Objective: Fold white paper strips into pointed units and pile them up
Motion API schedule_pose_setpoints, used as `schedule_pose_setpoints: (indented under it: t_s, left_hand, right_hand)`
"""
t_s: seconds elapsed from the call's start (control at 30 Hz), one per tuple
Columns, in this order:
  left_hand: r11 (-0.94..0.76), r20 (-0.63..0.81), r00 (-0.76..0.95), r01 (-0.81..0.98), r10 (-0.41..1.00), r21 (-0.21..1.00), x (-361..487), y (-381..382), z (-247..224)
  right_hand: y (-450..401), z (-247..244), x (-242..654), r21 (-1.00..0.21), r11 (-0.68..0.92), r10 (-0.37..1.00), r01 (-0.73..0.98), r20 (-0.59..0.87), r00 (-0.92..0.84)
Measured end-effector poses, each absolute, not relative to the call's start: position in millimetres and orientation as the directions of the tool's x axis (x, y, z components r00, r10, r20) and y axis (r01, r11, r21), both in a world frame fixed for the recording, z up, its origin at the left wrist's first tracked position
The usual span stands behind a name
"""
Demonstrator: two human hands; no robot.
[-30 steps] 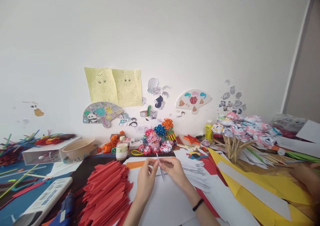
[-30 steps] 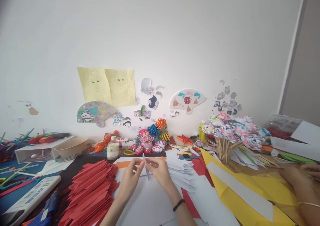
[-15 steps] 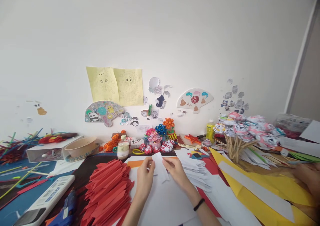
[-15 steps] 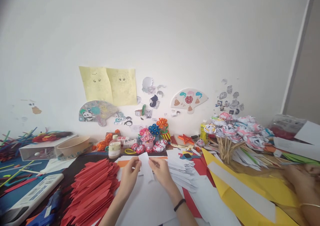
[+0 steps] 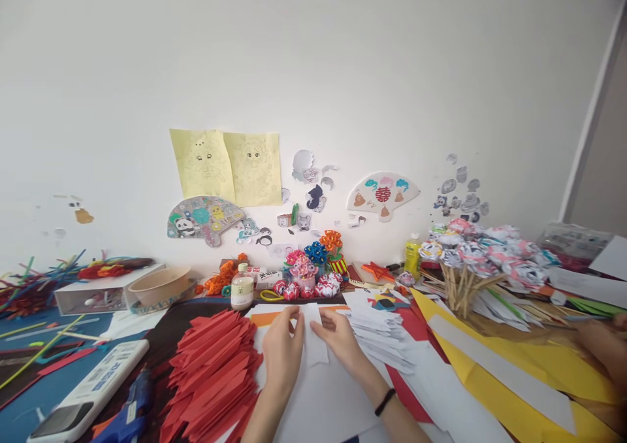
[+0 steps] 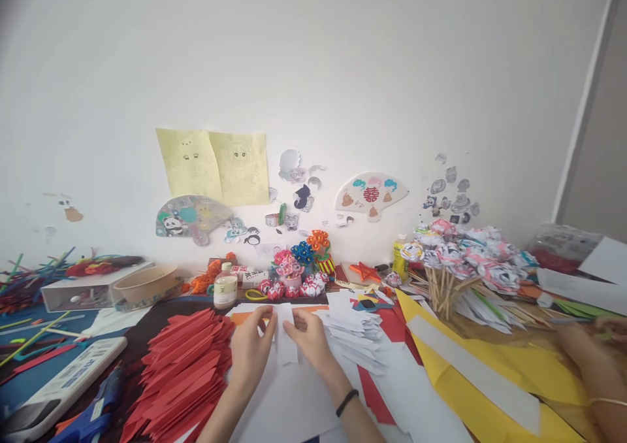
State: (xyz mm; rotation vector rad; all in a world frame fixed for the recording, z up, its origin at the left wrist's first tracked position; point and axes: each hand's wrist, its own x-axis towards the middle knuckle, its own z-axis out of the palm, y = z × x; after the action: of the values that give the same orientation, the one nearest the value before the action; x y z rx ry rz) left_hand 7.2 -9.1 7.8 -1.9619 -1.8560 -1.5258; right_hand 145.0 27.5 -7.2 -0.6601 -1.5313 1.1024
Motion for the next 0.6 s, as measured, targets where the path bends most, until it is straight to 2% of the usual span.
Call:
schedule_pose_setpoints:
  t_s: [0.17, 0.23, 0.27, 0.33, 0.4, 0.5, 0.6]
  left_hand:
    - [-0.391, 0.812, 0.082, 0.901, 0.578, 0.187, 1, -10, 6]
    - [-0.429, 0.817, 0.167, 0.897, 0.551, 0.106, 1, -10, 6]
    - [-0.448, 0.815, 0.179, 0.888, 0.551, 0.108, 1, -10, 6]
    - [-0.472, 0.806, 0.119, 0.856, 0.580, 0.213, 2, -10, 8]
    - [-0.459, 0.754, -0.019, 0.783, 0.656, 0.420, 4, -10, 11]
    - [-0.403, 0.577, -0.160, 0.569, 0.801, 0.717, 4, -8, 17]
    - [-0.333, 0.407, -0.199, 0.319, 0.892, 0.887, 3, -4, 19]
  right_hand:
    - [26, -5, 143, -0.893, 0.418, 0.857, -0.168, 0.448, -0.254]
    - [27, -5, 143, -0.891, 0.433, 0.861, -0.137, 0.454, -0.229]
    - [27, -6, 143, -0.890, 0.438, 0.863, -0.123, 0.455, -0.218]
    - [28, -6, 145, -0.890, 0.441, 0.866, -0.111, 0.455, -0.207]
    - [29, -7, 147, -0.891, 0.442, 0.865, -0.103, 0.454, -0.213]
    - [30, -7, 151, -0.888, 0.457, 0.865, -0.042, 0.455, -0.210]
    - [30, -5, 153, -0.875, 0.483, 0.863, 0.041, 0.467, -0.194]
